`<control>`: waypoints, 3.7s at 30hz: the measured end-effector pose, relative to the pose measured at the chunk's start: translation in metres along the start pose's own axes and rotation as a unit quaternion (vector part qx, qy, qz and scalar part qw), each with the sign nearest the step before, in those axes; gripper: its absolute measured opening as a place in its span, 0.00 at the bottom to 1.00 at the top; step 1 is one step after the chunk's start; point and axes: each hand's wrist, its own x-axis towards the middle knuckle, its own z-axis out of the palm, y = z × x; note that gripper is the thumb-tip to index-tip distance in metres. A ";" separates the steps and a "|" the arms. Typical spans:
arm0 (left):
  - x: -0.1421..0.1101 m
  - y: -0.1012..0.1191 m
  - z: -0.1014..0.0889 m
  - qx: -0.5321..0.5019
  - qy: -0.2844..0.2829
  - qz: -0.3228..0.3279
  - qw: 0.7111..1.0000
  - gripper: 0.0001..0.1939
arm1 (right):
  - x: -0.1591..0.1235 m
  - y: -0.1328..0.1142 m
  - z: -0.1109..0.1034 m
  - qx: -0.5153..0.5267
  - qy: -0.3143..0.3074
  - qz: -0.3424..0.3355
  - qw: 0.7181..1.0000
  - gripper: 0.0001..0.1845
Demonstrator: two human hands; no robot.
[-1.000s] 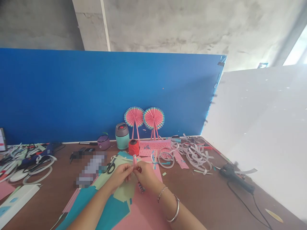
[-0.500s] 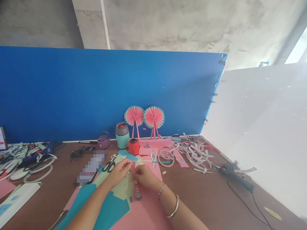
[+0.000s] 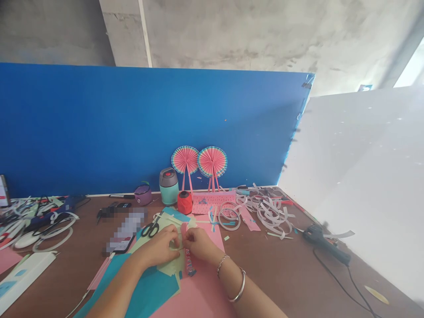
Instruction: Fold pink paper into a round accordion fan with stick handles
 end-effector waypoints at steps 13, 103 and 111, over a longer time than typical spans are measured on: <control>0.004 -0.002 0.000 -0.051 0.004 0.011 0.999 0.09 | -0.006 -0.009 -0.002 0.007 -0.015 -0.025 1.000 0.05; 0.017 -0.004 0.016 -0.219 0.012 -0.026 0.975 0.09 | 0.000 0.002 -0.006 0.094 0.006 0.044 0.995 0.05; 0.019 -0.008 0.019 -0.188 0.011 -0.046 0.981 0.09 | -0.002 -0.005 -0.006 0.070 0.039 0.018 0.997 0.09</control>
